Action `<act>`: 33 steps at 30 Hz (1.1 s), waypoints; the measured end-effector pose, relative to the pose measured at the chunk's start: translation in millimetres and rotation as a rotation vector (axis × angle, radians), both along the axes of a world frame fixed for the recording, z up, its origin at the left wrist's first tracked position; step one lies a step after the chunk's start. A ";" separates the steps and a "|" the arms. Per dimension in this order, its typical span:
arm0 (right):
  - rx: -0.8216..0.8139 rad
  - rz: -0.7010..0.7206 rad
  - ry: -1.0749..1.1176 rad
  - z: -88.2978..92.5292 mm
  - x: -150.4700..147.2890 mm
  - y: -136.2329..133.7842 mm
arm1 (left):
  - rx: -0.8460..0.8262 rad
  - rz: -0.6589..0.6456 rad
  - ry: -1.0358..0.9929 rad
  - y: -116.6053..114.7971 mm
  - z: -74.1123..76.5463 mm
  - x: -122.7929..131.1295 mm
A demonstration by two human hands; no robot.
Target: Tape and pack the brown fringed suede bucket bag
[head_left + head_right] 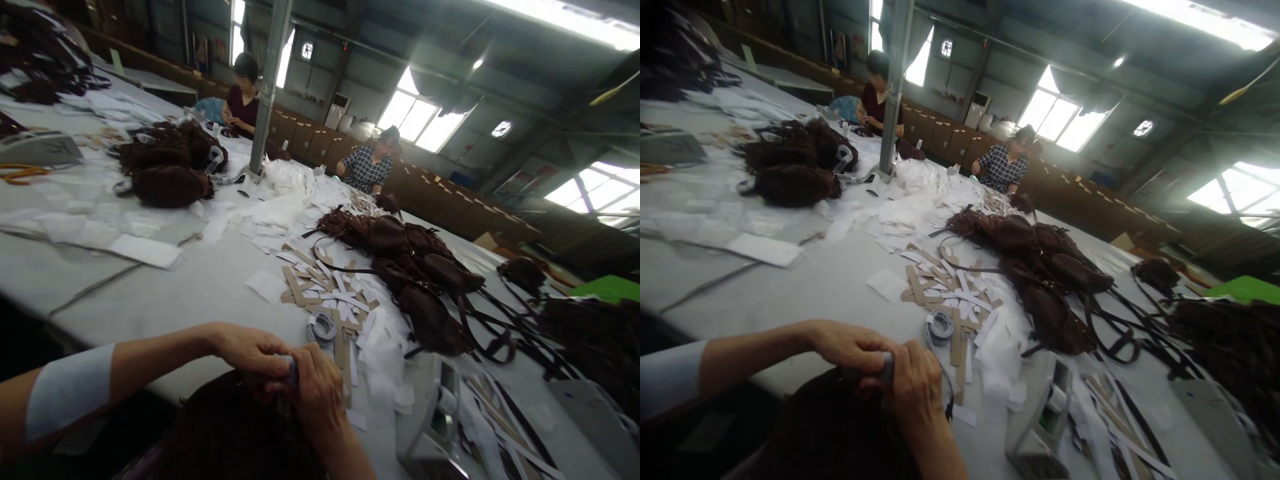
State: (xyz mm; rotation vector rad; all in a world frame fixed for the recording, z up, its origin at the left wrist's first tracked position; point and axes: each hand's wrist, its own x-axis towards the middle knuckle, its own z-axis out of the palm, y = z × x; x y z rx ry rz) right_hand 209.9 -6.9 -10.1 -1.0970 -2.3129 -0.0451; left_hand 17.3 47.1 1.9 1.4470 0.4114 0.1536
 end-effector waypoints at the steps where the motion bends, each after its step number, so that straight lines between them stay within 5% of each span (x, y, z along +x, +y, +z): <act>1: -0.017 0.001 0.000 -1.7 0.4 0.1 | -0.032 -0.001 0.009 -0.3 -1.3 0.0; 7: -0.138 -0.006 0.103 -11.6 4.5 2.8 | -0.103 0.089 0.019 -3.7 -16.2 -5.6; 12: -0.247 0.051 0.182 -3.0 8.4 5.2 | -0.185 0.227 0.012 -2.8 -28.0 -7.7; 18: -0.417 0.081 0.215 2.9 12.7 19.7 | -0.314 0.128 -0.062 0.8 -27.2 -7.6; 24: -0.658 -0.015 0.609 -1.6 34.6 39.2 | -0.606 0.409 -0.225 6.1 -35.8 -14.8; 33: -0.656 0.108 0.461 7.0 11.4 40.0 | -0.638 0.326 -0.198 2.6 -37.8 -8.1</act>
